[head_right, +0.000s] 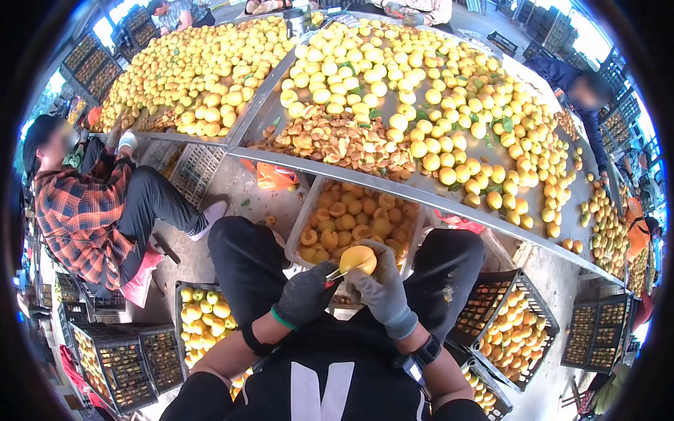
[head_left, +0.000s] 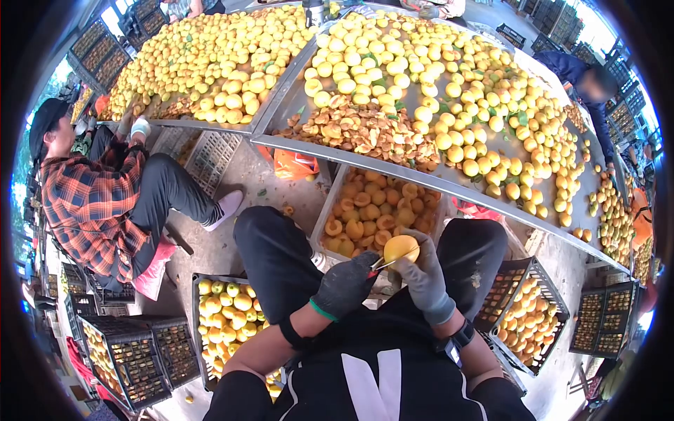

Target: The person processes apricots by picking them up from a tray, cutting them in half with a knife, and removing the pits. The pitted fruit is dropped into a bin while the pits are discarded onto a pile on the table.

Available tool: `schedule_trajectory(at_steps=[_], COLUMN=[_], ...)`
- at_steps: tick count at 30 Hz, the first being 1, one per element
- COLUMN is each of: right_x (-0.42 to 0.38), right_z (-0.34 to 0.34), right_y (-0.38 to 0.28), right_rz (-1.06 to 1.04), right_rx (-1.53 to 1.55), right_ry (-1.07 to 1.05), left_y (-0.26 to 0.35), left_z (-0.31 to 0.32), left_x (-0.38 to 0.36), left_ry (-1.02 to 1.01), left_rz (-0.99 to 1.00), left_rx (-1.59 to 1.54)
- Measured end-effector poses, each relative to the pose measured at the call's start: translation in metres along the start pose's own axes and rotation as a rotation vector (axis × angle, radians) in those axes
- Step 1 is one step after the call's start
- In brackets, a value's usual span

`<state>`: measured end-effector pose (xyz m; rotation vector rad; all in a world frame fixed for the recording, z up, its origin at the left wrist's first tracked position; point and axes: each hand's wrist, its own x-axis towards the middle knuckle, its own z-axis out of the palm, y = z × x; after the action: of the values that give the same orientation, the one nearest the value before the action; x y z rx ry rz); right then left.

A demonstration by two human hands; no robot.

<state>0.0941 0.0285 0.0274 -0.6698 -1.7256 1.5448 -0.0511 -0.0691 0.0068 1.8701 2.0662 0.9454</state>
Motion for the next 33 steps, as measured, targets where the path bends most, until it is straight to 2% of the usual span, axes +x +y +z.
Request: schedule_trajectory(at_steps=[2, 4, 6, 7, 8, 10, 11, 14, 15, 16, 18, 19, 21, 22, 24, 25, 27, 28, 30, 31, 33], right_x=[-0.002, 0.001, 0.000, -0.003, -0.005, -0.001, -0.008, -0.007, -0.010, -0.012, -0.012, -0.013, -0.012, -0.011, -0.002, 0.001, 0.006, 0.008, 0.014, 0.015, 0.018], right_z=[-0.004, -0.008, -0.016, -0.013, -0.008, 0.008, -0.003, 0.003, 0.004, 0.009, 0.027, 0.023, 0.013, 0.013, 0.016, 0.017, 0.021, 0.022, 0.023, 0.024, 0.024], right_y=[-0.010, 0.009, 0.008, 0.001, -0.007, -0.029, -0.004, -0.011, -0.009, -0.009, -0.013, 0.000, 0.028, 0.031, 0.031, 0.024, 0.005, 0.001, -0.004, -0.006, -0.009], right_rz=[0.438, 0.504, 0.650, 0.741, 0.744, 0.914, 0.822, 0.759, 0.501, 0.501, 0.224, 0.225, -0.120, -0.120, -0.193, -0.192, 0.022, 0.022, -0.160, -0.159, -0.206], right_rx=[0.552, 0.678, 1.055, 0.990, 0.990, 0.830, 0.835, 0.652, 0.269, 0.269, 0.298, 0.299, -0.269, -0.266, -0.492, -0.494, -0.143, -0.142, -0.413, -0.411, -0.381], right_ry=[0.055, 0.115, -0.183, -0.192, -0.195, 0.024, -0.118, -0.202, -0.278, -0.277, -0.056, -0.057, -0.045, -0.040, 0.085, 0.087, 0.195, 0.194, 0.261, 0.263, 0.325], left_y=[0.008, 0.005, 0.003, 0.003, 0.004, 0.005, 0.005, 0.007, 0.008, 0.009, 0.008, 0.007, 0.009, 0.010, 0.014, 0.018, 0.025, 0.027, 0.030, 0.032, 0.039], left_z=[-0.011, -0.022, -0.032, -0.037, -0.041, -0.044, -0.045, -0.043, -0.042, -0.041, -0.037, -0.035, -0.028, -0.025, -0.020, -0.020, -0.022, -0.020, -0.016, -0.014, -0.011], left_x=[0.002, 0.004, 0.010, 0.014, 0.017, 0.019, 0.021, 0.024, 0.025, 0.026, 0.029, 0.029, 0.031, 0.032, 0.036, 0.038, 0.041, 0.041, 0.038, 0.037, 0.039], left_ry=[-0.073, -0.018, 0.043, 0.041, 0.039, -0.005, -0.023, -0.022, -0.001, -0.002, -0.002, -0.002, 0.029, 0.025, 0.084, 0.083, 0.144, 0.145, 0.137, 0.134, 0.139], left_rz=[-0.239, -0.160, -0.089, 0.020, 0.129, 0.086, 0.132, 0.240, 0.299, 0.301, 0.312, 0.311, 0.253, 0.256, 0.139, 0.141, 0.139, 0.138, 0.009, 0.009, -0.135], left_rx=[-0.242, -0.266, -0.290, -0.238, -0.185, -0.249, -0.229, -0.171, -0.128, -0.129, -0.110, -0.109, -0.248, -0.247, -0.513, -0.515, -0.557, -0.556, -0.618, -0.617, -0.900])
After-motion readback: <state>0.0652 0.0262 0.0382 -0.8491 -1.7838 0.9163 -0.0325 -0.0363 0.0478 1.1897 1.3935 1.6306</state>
